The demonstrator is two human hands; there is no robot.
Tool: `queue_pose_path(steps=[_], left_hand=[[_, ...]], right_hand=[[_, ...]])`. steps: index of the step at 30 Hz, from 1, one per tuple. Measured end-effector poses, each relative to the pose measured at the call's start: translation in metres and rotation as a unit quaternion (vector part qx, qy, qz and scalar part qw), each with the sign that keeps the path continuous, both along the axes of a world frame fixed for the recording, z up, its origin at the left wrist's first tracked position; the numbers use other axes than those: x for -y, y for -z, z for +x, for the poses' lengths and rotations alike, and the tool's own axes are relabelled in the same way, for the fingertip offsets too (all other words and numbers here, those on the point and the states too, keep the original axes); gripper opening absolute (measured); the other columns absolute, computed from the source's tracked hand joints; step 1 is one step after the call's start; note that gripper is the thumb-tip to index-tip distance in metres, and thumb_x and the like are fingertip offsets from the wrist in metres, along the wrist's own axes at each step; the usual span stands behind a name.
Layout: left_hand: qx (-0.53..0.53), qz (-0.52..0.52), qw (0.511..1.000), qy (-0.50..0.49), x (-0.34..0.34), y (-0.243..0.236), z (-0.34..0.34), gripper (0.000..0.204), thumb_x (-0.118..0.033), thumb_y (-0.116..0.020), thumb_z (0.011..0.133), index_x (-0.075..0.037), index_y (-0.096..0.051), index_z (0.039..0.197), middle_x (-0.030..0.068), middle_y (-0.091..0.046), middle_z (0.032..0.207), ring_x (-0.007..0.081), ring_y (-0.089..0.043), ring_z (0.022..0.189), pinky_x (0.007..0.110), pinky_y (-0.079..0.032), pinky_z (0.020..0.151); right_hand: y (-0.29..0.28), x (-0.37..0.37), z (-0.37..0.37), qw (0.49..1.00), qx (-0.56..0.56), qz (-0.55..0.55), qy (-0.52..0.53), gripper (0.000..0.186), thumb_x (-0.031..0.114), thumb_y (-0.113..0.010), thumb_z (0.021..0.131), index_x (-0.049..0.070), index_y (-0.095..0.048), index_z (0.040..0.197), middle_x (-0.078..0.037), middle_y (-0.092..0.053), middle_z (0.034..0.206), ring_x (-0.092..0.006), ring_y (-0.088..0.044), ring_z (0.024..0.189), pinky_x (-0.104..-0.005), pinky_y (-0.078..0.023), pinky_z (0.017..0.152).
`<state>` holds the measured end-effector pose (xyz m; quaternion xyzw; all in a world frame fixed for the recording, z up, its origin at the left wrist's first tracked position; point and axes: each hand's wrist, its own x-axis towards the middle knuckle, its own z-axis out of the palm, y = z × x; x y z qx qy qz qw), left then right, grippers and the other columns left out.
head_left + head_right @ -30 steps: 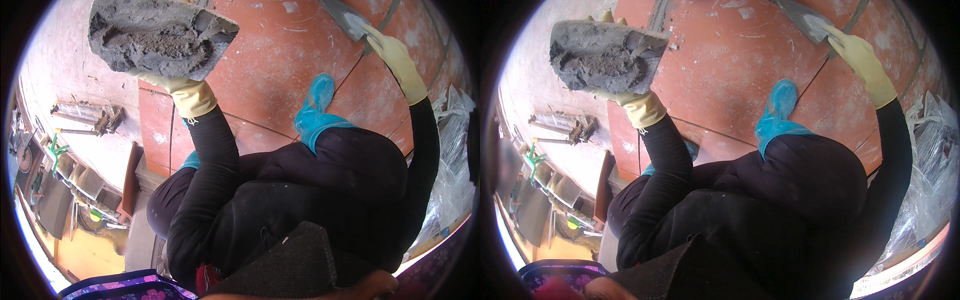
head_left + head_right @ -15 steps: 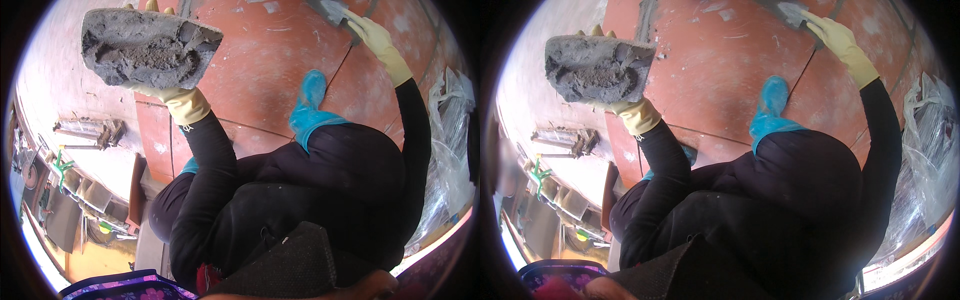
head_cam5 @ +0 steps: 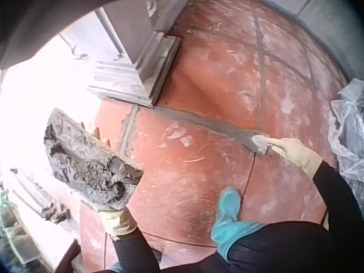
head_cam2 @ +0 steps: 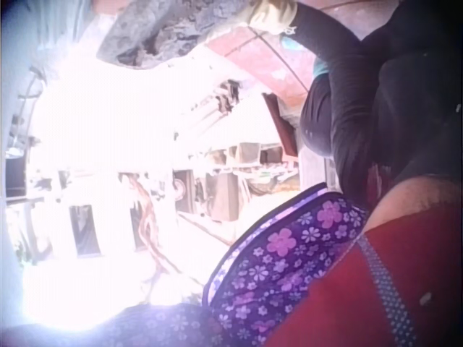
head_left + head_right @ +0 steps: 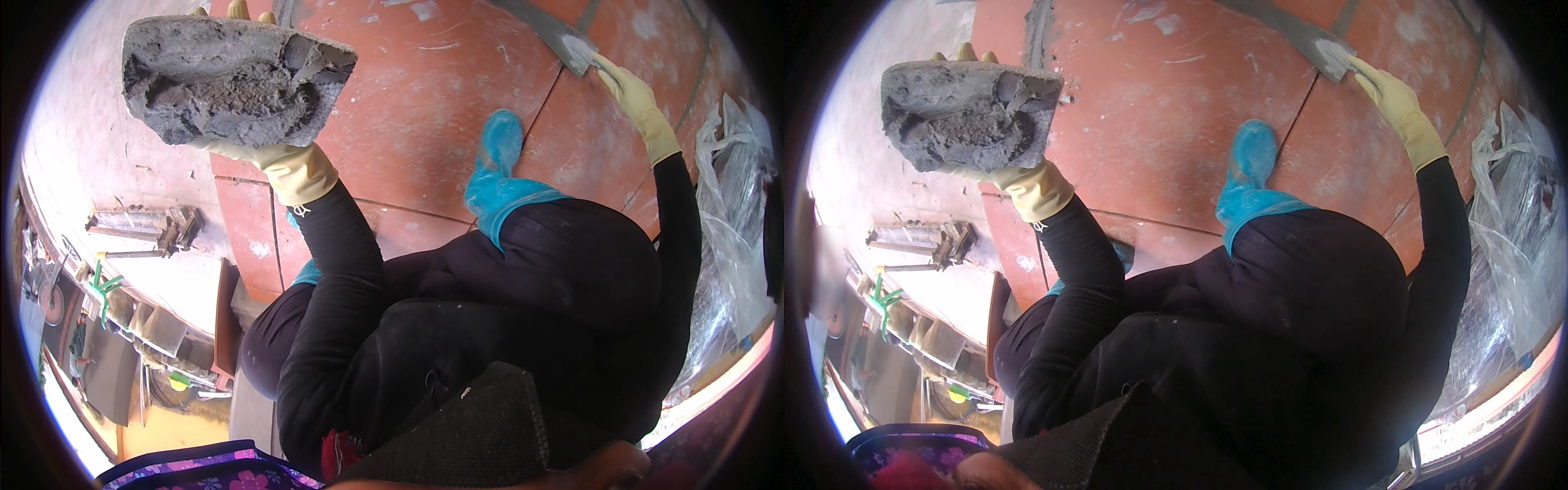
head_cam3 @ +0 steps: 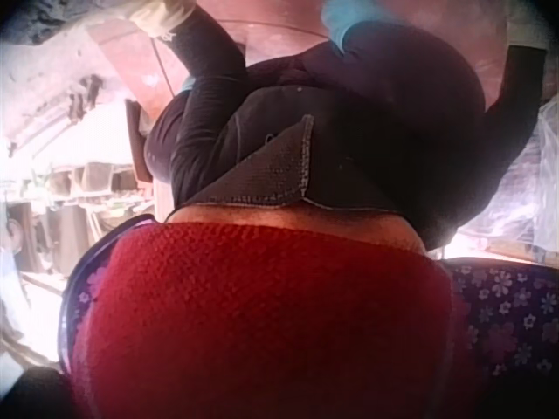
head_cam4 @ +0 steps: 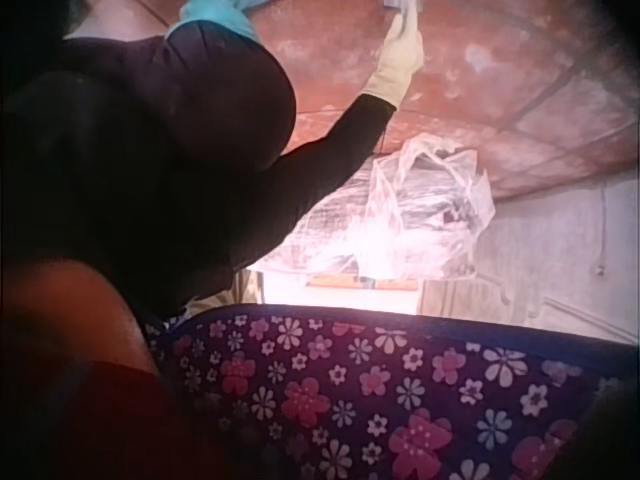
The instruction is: The person applies gray grout into the joints between red floor tiles using a trowel and a smaller hand tool. They repeatedly scoop grout from the trowel and press it into the gaps, smoothing the surface as they work across multiple tile intersections.
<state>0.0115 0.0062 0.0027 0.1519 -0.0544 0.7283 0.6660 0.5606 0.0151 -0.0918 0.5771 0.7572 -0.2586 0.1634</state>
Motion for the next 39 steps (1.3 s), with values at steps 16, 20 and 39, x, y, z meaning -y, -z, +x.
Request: queue_pose_path(steps=[16,20,39], left_hand=[[-0.308,-0.165,0.932,-0.100,-0.001,-0.011,0.006,0.111,-0.072,-0.067,0.082,-0.013,-0.015,0.161,0.0348,-0.022,0.158,0.0570,-0.031,0.141,0.070,-0.030,0.115],[-0.004,-0.023,1.000,0.001,-0.006,-0.008,0.003,0.105,-0.070,-0.060,0.086,-0.011,-0.014,0.161,0.0327,-0.022,0.159,0.0547,-0.030,0.143,0.068,-0.028,0.117],[-0.022,0.020,0.999,0.036,-0.004,0.014,-0.014,0.092,-0.073,-0.034,0.096,-0.007,-0.018,0.159,0.0226,-0.025,0.161,0.0410,-0.029,0.148,0.055,-0.021,0.126]], right_hand=[[-0.035,-0.042,-0.106,0.998,-0.023,0.054,-0.015,0.038,0.028,-0.056,0.098,0.019,-0.060,0.135,-0.022,-0.070,0.105,-0.0411,-0.066,0.101,-0.0522,-0.050,0.089],[-0.028,-0.049,-0.108,0.995,-0.028,0.056,-0.073,0.040,0.038,-0.050,0.103,0.032,-0.055,0.142,-0.012,-0.070,0.113,-0.0338,-0.066,0.100,-0.0425,-0.052,0.086],[-0.019,0.044,0.033,0.998,0.012,0.041,0.042,0.041,0.030,-0.056,0.102,0.034,-0.055,0.142,-0.013,-0.071,0.107,-0.0344,-0.069,0.094,-0.0405,-0.055,0.080]])
